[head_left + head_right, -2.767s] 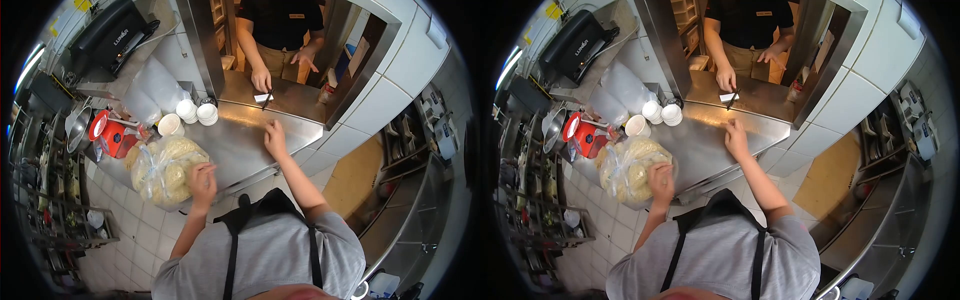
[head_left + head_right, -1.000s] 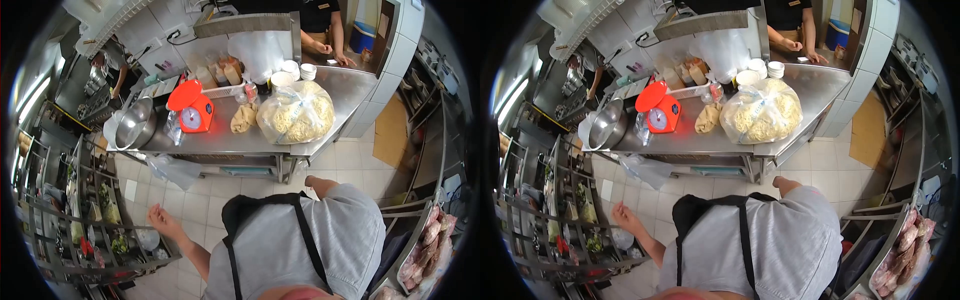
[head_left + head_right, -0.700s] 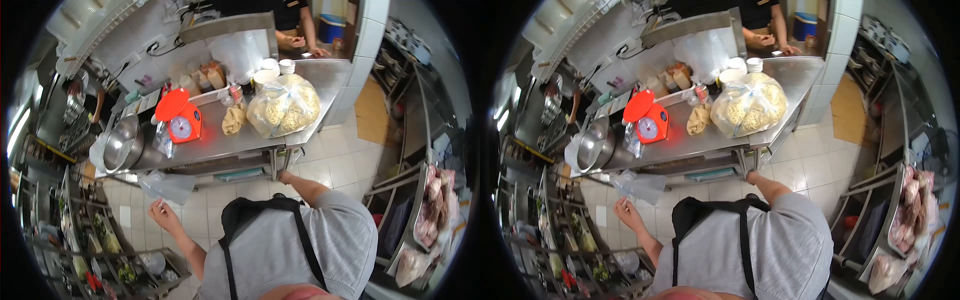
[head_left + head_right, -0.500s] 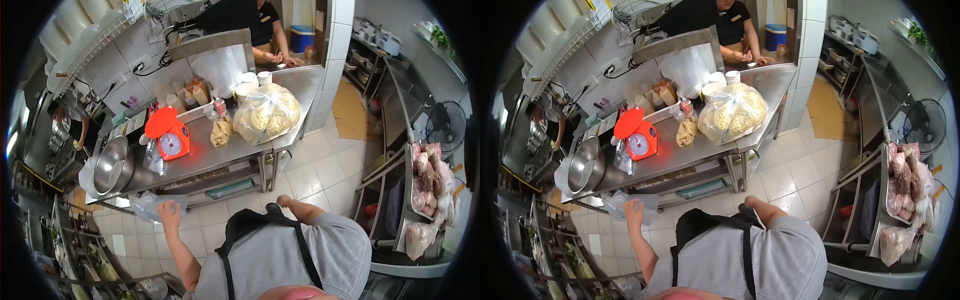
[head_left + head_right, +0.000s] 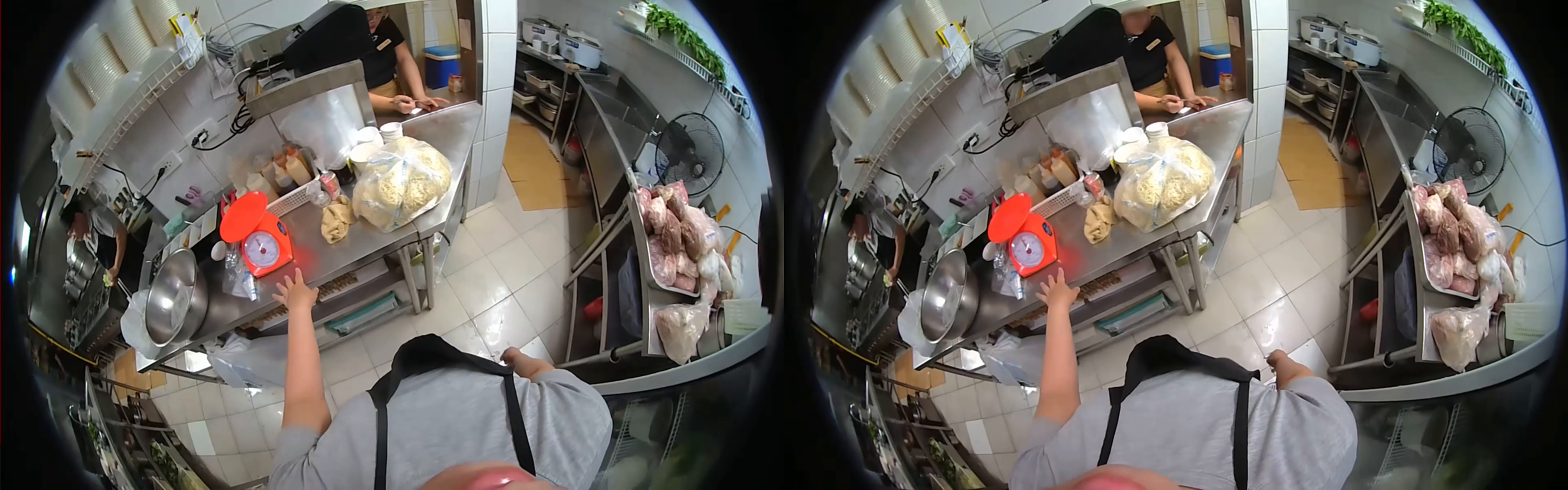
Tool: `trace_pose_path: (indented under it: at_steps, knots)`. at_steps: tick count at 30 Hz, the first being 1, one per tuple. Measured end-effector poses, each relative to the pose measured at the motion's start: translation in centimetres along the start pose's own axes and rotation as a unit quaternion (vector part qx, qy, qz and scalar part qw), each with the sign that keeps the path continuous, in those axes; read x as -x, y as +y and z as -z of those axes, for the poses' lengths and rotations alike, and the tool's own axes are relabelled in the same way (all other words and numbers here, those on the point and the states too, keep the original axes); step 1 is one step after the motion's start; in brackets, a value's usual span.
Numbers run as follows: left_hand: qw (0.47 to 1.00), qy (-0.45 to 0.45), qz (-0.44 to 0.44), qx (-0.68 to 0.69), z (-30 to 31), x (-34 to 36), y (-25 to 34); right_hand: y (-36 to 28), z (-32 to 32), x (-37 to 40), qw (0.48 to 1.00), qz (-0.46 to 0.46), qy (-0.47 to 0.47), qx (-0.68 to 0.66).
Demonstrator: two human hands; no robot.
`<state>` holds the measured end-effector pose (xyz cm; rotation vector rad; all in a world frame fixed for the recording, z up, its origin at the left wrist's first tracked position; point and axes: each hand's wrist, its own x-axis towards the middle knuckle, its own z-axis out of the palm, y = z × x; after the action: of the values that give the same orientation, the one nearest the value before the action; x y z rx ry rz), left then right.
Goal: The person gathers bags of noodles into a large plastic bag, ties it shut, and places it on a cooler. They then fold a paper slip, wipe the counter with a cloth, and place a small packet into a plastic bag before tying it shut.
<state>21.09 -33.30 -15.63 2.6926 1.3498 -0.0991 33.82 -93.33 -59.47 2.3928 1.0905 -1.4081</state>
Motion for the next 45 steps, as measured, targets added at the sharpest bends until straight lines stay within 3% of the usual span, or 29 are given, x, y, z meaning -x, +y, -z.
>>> trace_pose_path:
  at_steps: [2,3,4,6,8,10,11,12,14,15,17,20,21,22,24,30,36,45]
  knots:
    - [0.999,-0.019,0.012,-0.025,-0.4,-0.8,1.2,-4.0,4.4,4.2,0.953,-0.121,0.026,-0.276]
    - [0.999,0.005,0.026,-0.041,-0.6,-0.9,1.7,-5.7,6.5,6.3,0.887,-0.203,0.049,-0.411]
    - [0.997,0.028,0.041,-0.059,-0.7,-1.0,1.9,-5.3,6.8,6.1,0.887,-0.204,0.047,-0.412]
    - [0.996,0.016,0.043,-0.070,0.7,-0.9,2.5,-1.8,3.8,1.4,0.905,-0.021,0.124,-0.406]
    - [0.996,-0.002,0.049,-0.080,1.3,-1.0,3.0,-3.5,6.6,4.8,0.901,-0.058,0.120,-0.414]
    - [0.998,0.006,0.041,-0.040,1.4,-1.3,2.9,-3.6,8.3,6.5,0.930,-0.065,0.062,-0.356]
    - [0.998,-0.001,0.047,-0.042,1.5,-1.5,3.0,-3.8,8.5,7.2,0.873,-0.127,0.089,-0.462]
    - [0.998,-0.012,0.049,-0.041,1.7,-1.7,3.0,-3.9,8.5,8.0,0.875,-0.128,0.082,-0.460]
    - [0.998,-0.020,0.057,-0.033,1.3,-2.0,3.1,-1.6,8.3,7.2,0.943,-0.083,0.075,-0.313]
    - [0.997,-0.001,0.064,-0.037,0.9,-2.1,3.1,-0.6,8.3,7.0,0.945,-0.081,0.075,-0.307]
    - [0.996,0.018,0.077,-0.039,0.4,-2.2,3.2,0.8,7.9,6.9,0.989,-0.003,0.066,-0.132]
    - [0.996,0.016,0.081,-0.026,0.8,-2.3,3.3,4.2,2.3,-2.6,0.957,-0.135,-0.039,-0.255]
    - [0.996,0.032,0.084,-0.025,0.4,-2.4,3.3,4.5,1.9,-2.4,0.984,-0.042,-0.044,-0.168]
    - [0.995,0.045,0.086,-0.025,-0.1,-2.3,3.1,4.4,1.5,-2.4,0.984,-0.042,-0.050,-0.166]
    - [0.995,0.031,0.089,-0.024,-0.2,-2.0,2.8,3.5,0.9,-2.5,0.879,-0.157,-0.017,-0.450]
    - [0.995,0.002,0.103,-0.017,-0.1,-2.9,3.0,2.4,2.9,2.2,0.890,-0.132,0.033,-0.435]
    - [0.994,0.006,0.105,-0.013,-0.3,-3.0,2.8,3.6,0.0,-0.2,0.875,-0.125,0.030,-0.466]
    - [0.993,-0.014,0.114,-0.018,0.5,-2.3,3.3,2.0,1.2,2.4,0.871,-0.136,0.061,-0.467]
